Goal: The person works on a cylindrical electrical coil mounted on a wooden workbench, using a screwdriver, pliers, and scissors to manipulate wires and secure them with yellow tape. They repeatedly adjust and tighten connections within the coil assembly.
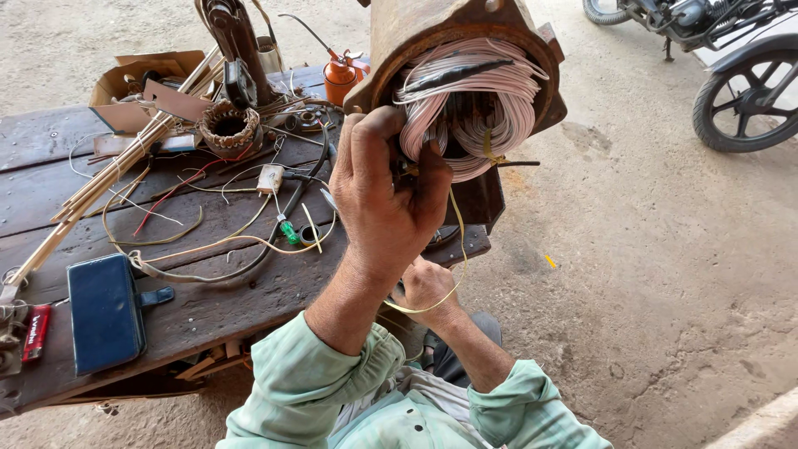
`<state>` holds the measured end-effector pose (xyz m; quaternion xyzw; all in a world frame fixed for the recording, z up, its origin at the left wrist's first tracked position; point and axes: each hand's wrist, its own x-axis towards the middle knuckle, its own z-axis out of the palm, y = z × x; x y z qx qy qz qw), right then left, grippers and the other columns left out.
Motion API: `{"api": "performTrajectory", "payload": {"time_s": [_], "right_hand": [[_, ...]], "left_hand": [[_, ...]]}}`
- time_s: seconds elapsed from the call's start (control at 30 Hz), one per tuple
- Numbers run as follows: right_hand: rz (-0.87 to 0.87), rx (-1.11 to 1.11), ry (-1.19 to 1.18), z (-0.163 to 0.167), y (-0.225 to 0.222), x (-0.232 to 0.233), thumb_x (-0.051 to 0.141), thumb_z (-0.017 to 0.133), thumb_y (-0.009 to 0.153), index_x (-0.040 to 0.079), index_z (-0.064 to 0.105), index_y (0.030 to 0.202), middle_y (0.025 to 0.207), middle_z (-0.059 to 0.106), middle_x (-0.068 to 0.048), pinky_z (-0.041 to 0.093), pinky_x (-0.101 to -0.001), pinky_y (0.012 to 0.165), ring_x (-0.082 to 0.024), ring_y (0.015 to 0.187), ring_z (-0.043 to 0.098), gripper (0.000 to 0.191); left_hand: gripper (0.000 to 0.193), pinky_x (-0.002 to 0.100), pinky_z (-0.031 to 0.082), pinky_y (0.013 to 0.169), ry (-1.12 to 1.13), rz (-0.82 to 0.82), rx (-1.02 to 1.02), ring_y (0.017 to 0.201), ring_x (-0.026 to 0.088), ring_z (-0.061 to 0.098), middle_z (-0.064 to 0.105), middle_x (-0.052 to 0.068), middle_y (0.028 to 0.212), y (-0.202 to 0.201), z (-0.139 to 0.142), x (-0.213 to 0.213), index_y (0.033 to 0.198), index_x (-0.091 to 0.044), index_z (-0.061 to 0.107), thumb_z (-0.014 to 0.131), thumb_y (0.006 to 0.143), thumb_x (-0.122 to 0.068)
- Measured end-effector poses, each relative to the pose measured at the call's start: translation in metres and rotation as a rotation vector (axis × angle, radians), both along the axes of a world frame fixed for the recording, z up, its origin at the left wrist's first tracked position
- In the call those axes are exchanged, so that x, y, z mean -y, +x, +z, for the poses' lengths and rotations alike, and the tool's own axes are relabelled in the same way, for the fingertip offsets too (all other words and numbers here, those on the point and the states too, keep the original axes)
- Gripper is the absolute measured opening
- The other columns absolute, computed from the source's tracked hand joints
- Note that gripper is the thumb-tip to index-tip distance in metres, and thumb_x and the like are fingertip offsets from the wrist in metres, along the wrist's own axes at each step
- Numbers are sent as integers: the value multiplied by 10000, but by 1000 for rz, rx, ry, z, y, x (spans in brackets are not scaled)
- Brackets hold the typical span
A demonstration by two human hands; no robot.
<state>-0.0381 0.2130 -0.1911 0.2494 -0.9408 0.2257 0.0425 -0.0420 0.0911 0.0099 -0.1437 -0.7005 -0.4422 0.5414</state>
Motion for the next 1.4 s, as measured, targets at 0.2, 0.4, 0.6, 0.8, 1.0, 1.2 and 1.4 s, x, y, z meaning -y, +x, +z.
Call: {"api": "performTrajectory", "payload": {"time_s": [0.2, 0.4, 0.6, 0.8, 1.0, 1.2, 1.4], "right_hand": [[-7, -10, -34, 12, 7, 2, 245, 774, 760, 72, 603, 1275, 1116, 654, -127, 565, -471, 745, -368, 898, 699, 570], [-19, 10, 8, 18, 11, 5, 221, 765, 783, 96, 587, 1290, 1110, 655, -107, 579, -434, 755, -316, 897, 715, 551], [-20, -19, -8, 13, 12, 5, 221, 778, 772, 82, 593, 1270, 1110, 656, -107, 573, -444, 752, -322, 905, 711, 549], [-16, -16, 9, 9, 10, 6, 226, 779, 770, 75, 588, 1276, 1116, 655, -107, 573, -447, 757, -318, 913, 716, 561], [-10, -29, 8, 6, 7, 7, 234, 791, 757, 53, 591, 1260, 1119, 654, -123, 573, -461, 742, -335, 893, 713, 571], [-13, -29, -10, -2, 6, 3, 284, 808, 763, 54, 661, 1113, 1049, 667, -149, 567, -473, 738, -347, 874, 711, 444], [-48, 34, 25, -8, 3, 1, 366, 809, 818, 38, 655, 1039, 934, 677, -159, 565, -471, 757, -338, 867, 711, 424]], "left_hand": [[380, 291, 511, 695, 59, 9, 39, 811, 171, 581, 552, 89, 1011, 5, 4, 3, 1269, -26, 557, 750, 943, -57], [295, 216, 517, 672, 211, -146, 95, 806, 62, 563, 511, 21, 1046, 9, 7, 7, 1214, -23, 620, 776, 965, -51], [251, 191, 475, 702, 340, -248, 141, 827, 41, 509, 488, -5, 1040, 6, 11, 3, 1152, -17, 640, 771, 939, -31], [304, 211, 469, 727, 282, -214, 179, 777, 34, 484, 510, -15, 1024, 6, 16, 7, 1143, -20, 635, 765, 867, -10], [266, 239, 506, 724, 251, -208, 145, 813, 81, 525, 512, 9, 1011, 7, 19, 7, 1080, -20, 599, 771, 879, -4], [235, 250, 504, 722, 164, -85, 40, 805, 123, 548, 537, 50, 1006, 7, 16, 2, 1063, -20, 566, 758, 929, 2], [261, 343, 551, 872, -2, 71, -74, 1013, 249, 639, 600, 98, 1108, 7, 14, -2, 1182, -35, 579, 710, 960, 11]]}}
